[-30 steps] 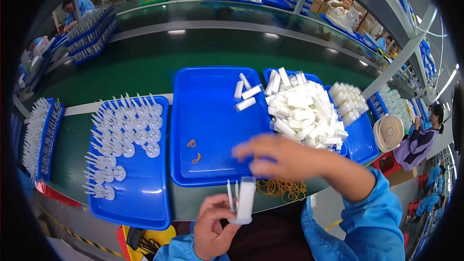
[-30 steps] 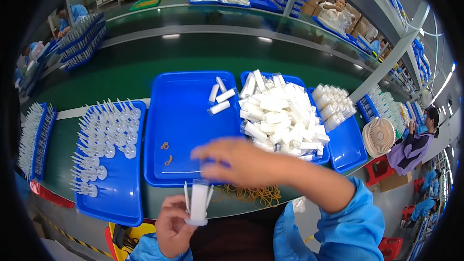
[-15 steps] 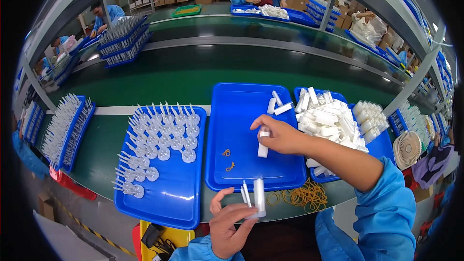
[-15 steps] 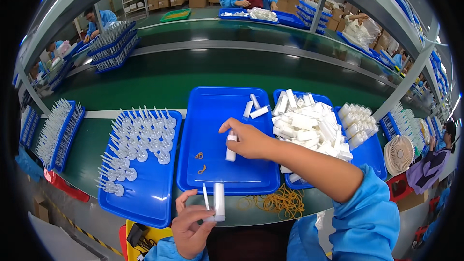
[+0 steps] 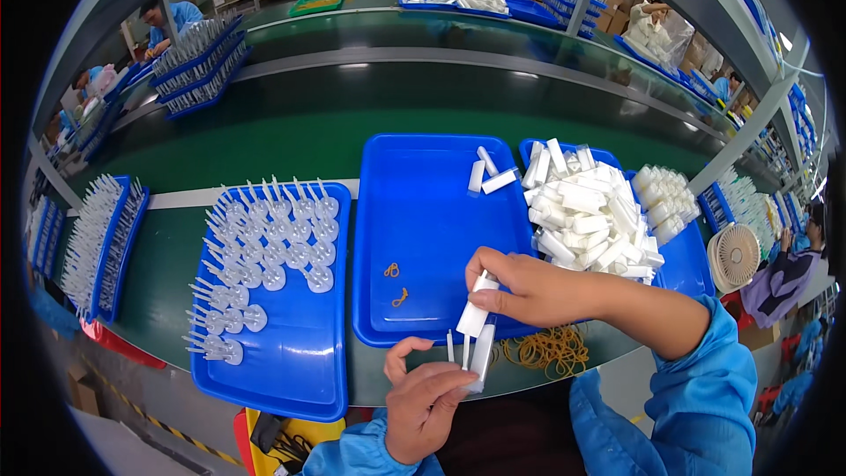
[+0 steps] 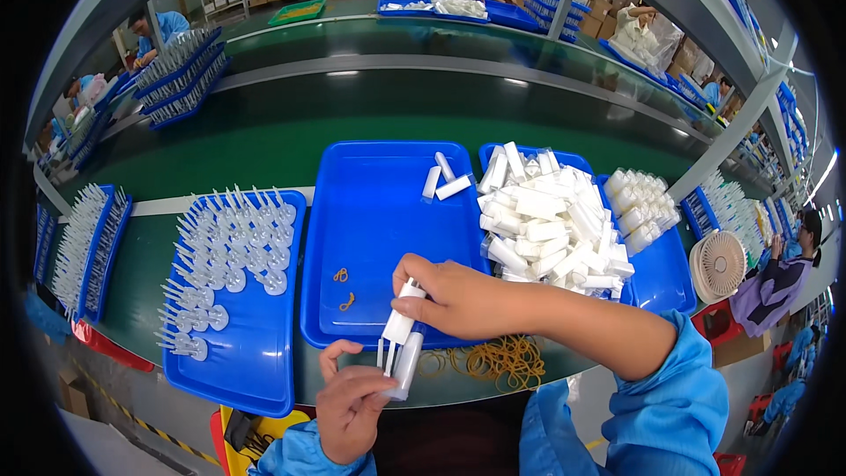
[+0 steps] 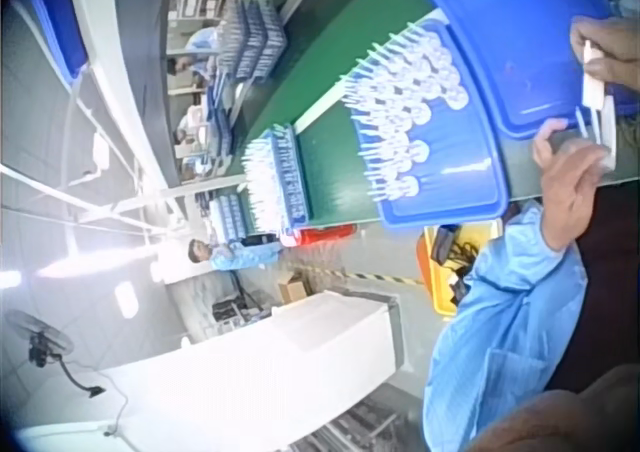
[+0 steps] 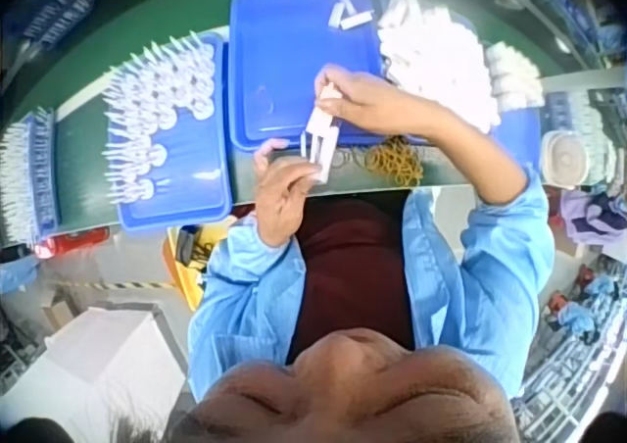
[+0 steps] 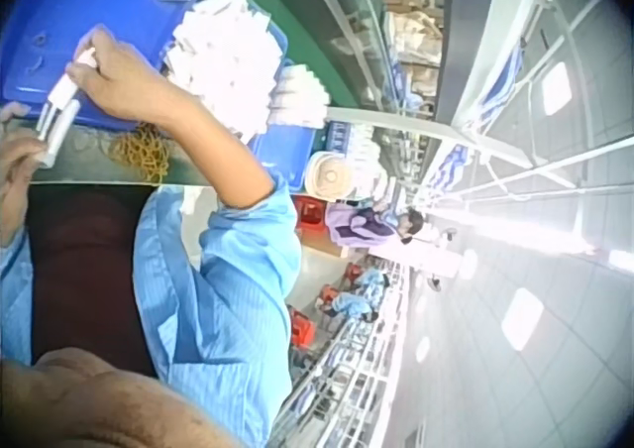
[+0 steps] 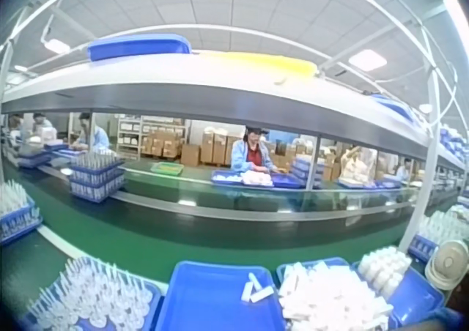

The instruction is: Assembling small plastic cosmetic spray pump components and placing them into a tray.

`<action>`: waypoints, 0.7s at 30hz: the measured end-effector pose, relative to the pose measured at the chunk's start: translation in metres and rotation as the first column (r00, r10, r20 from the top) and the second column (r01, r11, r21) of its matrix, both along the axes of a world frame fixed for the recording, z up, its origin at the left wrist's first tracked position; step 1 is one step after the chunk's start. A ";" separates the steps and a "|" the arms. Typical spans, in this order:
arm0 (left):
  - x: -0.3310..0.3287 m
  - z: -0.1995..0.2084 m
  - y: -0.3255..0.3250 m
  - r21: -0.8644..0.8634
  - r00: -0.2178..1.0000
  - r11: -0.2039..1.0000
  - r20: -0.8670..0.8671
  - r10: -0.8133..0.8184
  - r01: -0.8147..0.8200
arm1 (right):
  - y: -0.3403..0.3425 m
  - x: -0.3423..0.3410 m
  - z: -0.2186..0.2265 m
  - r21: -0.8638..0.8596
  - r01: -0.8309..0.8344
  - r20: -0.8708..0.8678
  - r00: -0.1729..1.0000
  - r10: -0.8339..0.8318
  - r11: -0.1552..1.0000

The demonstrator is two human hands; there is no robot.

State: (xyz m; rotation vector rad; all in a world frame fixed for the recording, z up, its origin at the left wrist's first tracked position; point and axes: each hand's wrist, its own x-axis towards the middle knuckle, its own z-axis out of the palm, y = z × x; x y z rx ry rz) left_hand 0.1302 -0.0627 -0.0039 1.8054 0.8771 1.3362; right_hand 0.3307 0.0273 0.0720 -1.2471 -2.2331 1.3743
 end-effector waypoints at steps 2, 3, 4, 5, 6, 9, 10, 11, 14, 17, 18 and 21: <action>0.000 -0.002 0.003 -0.036 1.000 0.999 -0.016 -0.016 0.015 | -0.005 0.003 0.006 0.115 -0.018 0.049 0.999 0.012 0.993; -0.001 -0.002 0.000 -0.026 0.998 1.000 -0.062 -0.016 0.015 | -0.007 0.004 0.006 0.171 -0.029 0.074 0.997 0.017 0.985; -0.001 -0.002 -0.005 -0.017 0.994 1.000 -0.107 -0.017 0.015 | -0.006 0.006 0.004 0.040 -0.020 -0.015 1.000 0.021 0.999; -0.002 0.000 -0.008 -0.007 0.988 1.000 -0.153 -0.017 0.016 | -0.005 0.008 0.002 -0.091 -0.023 -0.104 0.994 0.013 0.996; 0.000 0.004 -0.009 0.017 0.987 1.000 -0.163 0.004 -0.001 | -0.004 0.010 0.001 -0.219 -0.032 -0.187 0.982 -0.009 0.975; 0.002 -0.004 -0.008 0.078 0.988 0.997 -0.157 0.017 -0.005 | -0.022 0.002 0.006 -0.084 -0.036 -0.026 0.999 0.034 0.996; 0.005 -0.005 -0.009 0.058 0.996 0.996 -0.056 0.076 -0.073 | -0.028 -0.001 0.006 0.000 -0.087 -0.041 0.995 0.086 0.996; 0.011 -0.004 -0.011 0.030 0.990 0.990 0.043 0.137 -0.138 | -0.037 -0.004 0.003 0.097 -0.152 -0.008 0.988 0.153 0.984; 0.010 -0.004 -0.020 0.009 0.984 0.984 0.008 0.180 -0.180 | -0.038 -0.008 0.008 -0.058 -0.262 -0.013 0.965 0.261 0.963; -0.001 0.007 -0.017 0.079 0.988 0.992 -0.114 0.105 -0.096 | -0.014 -0.008 0.011 -0.033 -0.379 0.072 0.922 0.380 0.925; -0.002 -0.004 -0.016 -0.003 0.994 0.995 -0.056 0.096 -0.097 | 0.002 -0.006 0.008 0.012 -0.395 0.103 0.914 0.392 0.918; 0.005 -0.018 -0.011 -0.167 0.969 0.982 0.212 0.125 -0.091 | 0.064 0.018 -0.010 0.519 -0.156 0.266 0.964 0.015 0.840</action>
